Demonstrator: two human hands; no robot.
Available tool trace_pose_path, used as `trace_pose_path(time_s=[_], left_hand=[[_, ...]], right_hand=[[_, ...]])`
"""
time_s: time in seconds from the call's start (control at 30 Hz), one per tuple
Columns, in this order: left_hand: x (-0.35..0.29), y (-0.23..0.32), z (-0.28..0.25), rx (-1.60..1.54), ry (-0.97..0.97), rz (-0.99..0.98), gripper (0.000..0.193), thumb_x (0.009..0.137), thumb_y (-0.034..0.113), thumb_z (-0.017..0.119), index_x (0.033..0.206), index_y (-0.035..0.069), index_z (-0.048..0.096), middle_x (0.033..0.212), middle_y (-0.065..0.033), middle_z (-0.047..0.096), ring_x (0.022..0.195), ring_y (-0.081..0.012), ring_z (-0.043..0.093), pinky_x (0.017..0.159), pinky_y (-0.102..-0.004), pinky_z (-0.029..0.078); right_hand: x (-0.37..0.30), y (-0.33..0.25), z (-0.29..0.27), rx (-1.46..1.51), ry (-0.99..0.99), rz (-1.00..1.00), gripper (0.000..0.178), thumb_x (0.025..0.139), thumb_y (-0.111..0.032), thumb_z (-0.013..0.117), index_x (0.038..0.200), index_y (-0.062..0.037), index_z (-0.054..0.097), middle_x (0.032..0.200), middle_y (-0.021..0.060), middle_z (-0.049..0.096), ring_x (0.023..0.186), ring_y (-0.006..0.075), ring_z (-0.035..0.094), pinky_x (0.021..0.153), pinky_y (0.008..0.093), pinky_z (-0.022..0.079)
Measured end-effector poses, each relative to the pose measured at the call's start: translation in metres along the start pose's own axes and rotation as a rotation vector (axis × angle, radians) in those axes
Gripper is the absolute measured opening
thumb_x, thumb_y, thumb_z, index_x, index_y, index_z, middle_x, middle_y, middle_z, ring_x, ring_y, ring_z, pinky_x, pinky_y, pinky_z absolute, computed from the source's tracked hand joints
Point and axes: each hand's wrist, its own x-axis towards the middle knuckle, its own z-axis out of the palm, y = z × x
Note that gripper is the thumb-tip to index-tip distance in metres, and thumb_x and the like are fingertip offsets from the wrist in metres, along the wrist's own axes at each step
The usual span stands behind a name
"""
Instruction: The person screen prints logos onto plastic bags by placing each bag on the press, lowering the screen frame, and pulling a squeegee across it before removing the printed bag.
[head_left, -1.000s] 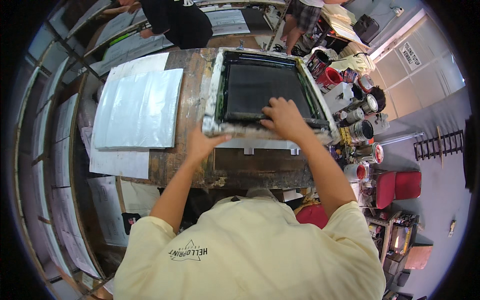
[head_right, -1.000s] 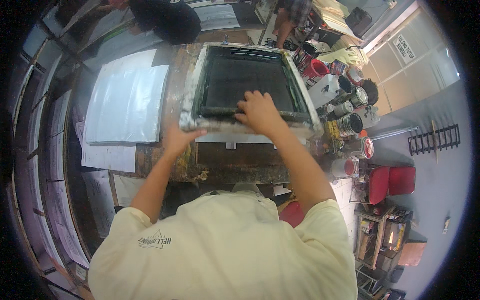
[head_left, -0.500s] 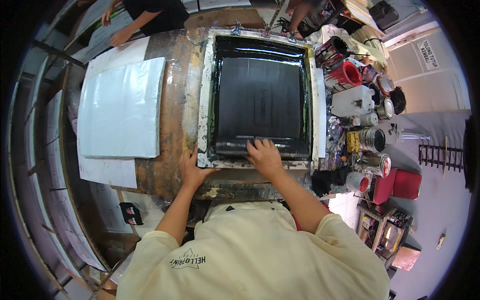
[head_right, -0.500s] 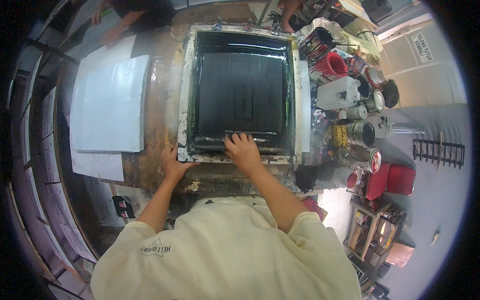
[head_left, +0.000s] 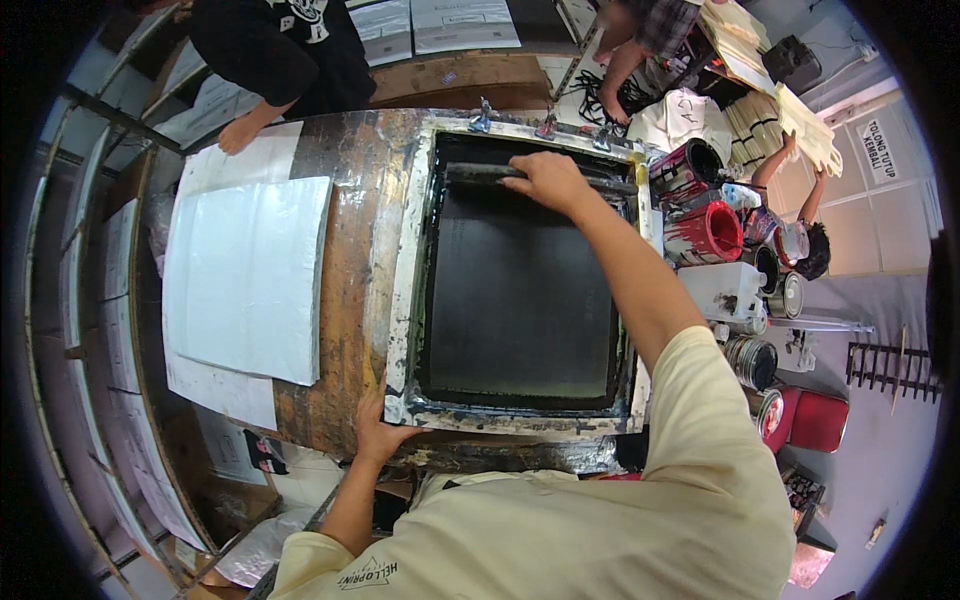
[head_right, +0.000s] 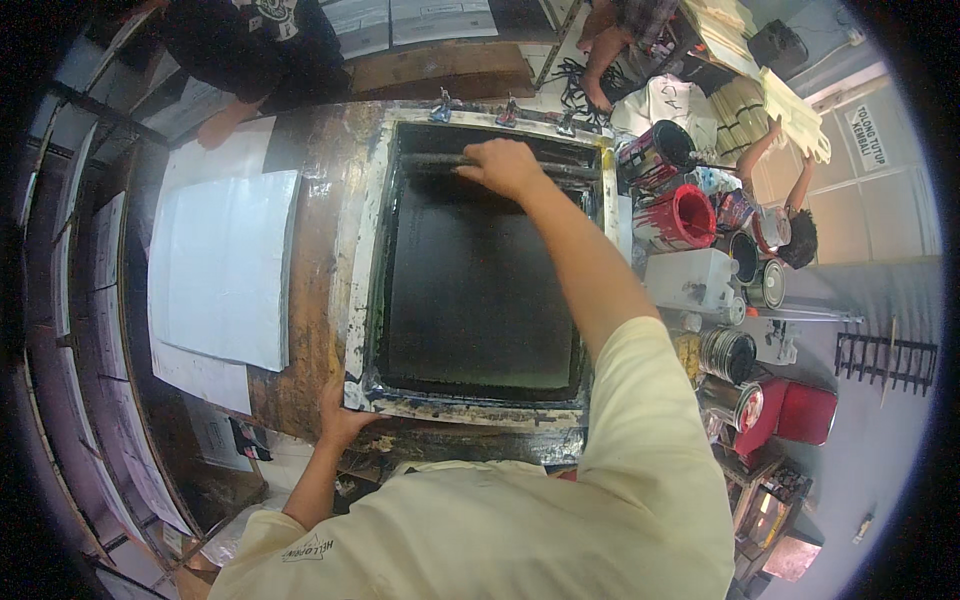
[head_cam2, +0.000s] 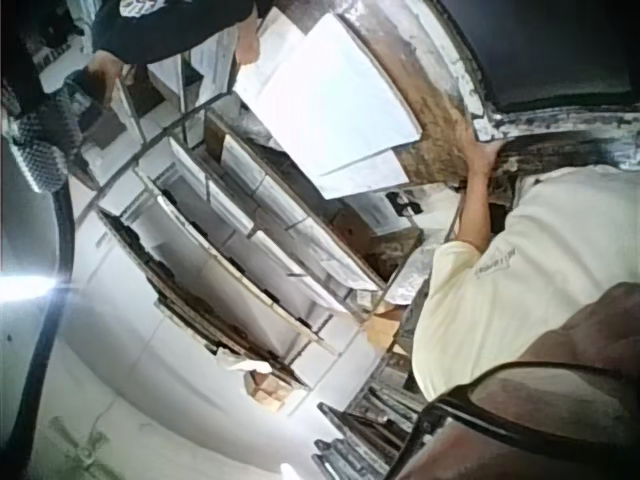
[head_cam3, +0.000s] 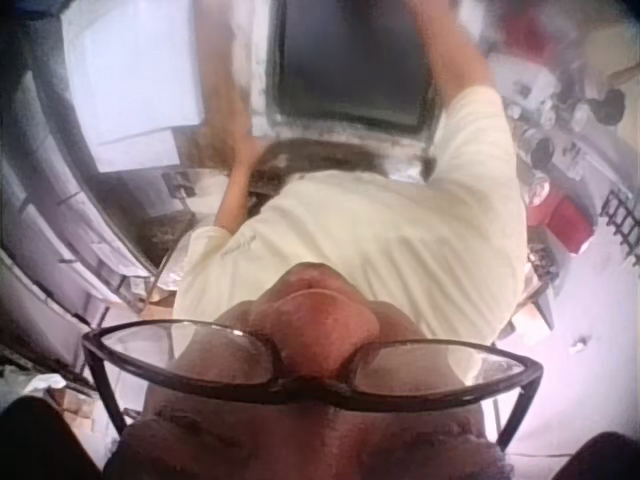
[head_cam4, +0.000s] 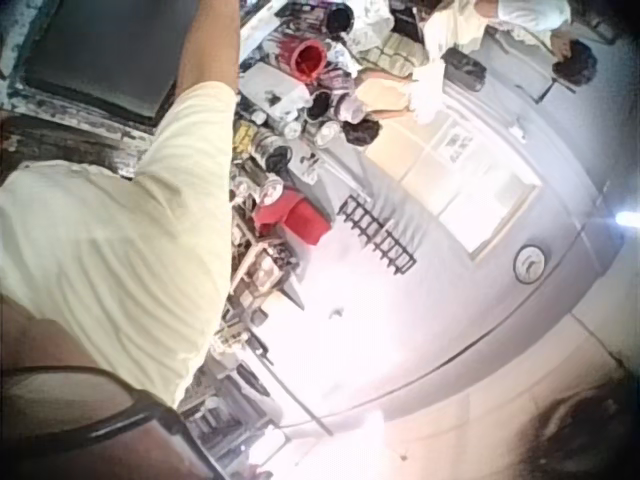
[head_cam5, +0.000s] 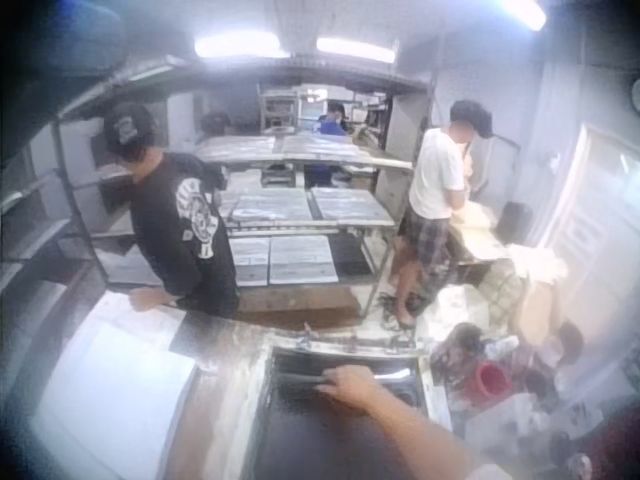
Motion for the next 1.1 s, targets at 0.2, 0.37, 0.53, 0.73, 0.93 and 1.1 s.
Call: trace_pose_path(time_s=[0.2,0.37,0.53,0.73,0.93,1.1], left_hand=[[-0.005,-0.011,-0.002,-0.178,-0.071,-0.117,0.108,0.056,0.028,0.105,0.148,-0.002,0.057,0.109,-0.019,0.077,0.099,-0.0324,0.074,0.091,-0.0397,0.056],[-0.002,-0.001,-0.001,-0.378,-0.065,-0.171,0.095,0.061,0.021,0.104,0.141,-0.006,0.06,0.109,-0.0157,0.078,0.101,-0.0234,0.073,0.092,-0.037,0.057],[0.002,0.049,-0.027,-0.451,-0.034,-0.086,0.088,0.066,0.015,0.101,0.141,-0.005,0.061,0.11,-0.0113,0.078,0.098,-0.0183,0.072,0.09,-0.0342,0.058],[0.013,0.122,-0.068,-0.725,0.195,0.126,0.062,0.08,0.013,0.094,0.131,-0.003,0.063,0.109,-0.0094,0.075,0.097,-0.0187,0.071,0.089,-0.0333,0.057],[0.057,0.135,-0.06,-0.428,0.36,0.385,0.104,0.094,0.036,0.082,0.17,0.003,0.019,0.139,-0.0245,0.058,0.12,-0.032,0.056,0.104,-0.0474,0.044],[-0.011,0.065,0.038,0.493,0.052,0.219,0.122,0.087,0.092,0.046,0.17,0.006,0.021,0.172,-0.036,0.008,0.161,-0.0522,-0.002,0.12,-0.0769,-0.01]], right_hand=[[-0.032,-0.017,0.026,-0.097,0.188,0.082,0.036,0.097,-0.049,0.067,0.111,-0.0153,0.068,0.104,0.0118,0.072,0.101,0.0345,0.07,0.082,0.05,0.058],[-0.136,-0.104,0.044,-0.06,0.21,0.09,0.035,0.093,-0.044,0.073,0.111,-0.0152,0.067,0.104,0.0105,0.069,0.101,0.034,0.069,0.077,0.0485,0.058],[-0.256,-0.212,0.013,-0.035,0.029,0.139,0.04,0.093,-0.045,0.073,0.114,-0.0109,0.065,0.106,0.0122,0.067,0.101,0.035,0.069,0.074,0.0472,0.059],[-0.289,-0.263,-0.102,-0.062,0.283,0.071,0.035,0.095,-0.04,0.069,0.102,-0.0061,0.062,0.094,0.0127,0.063,0.095,0.0332,0.064,0.078,0.0482,0.055],[-0.231,-0.252,-0.173,-0.27,0.689,0.079,0.033,0.09,-0.039,0.067,0.099,-0.0069,0.067,0.093,0.01,0.067,0.097,0.0312,0.064,0.092,0.0524,0.041],[-0.213,-0.242,-0.197,-0.299,0.731,0.082,0.035,0.09,-0.04,0.068,0.096,-0.006,0.072,0.091,0.0109,0.071,0.095,0.03,0.068,0.09,0.052,0.042]])
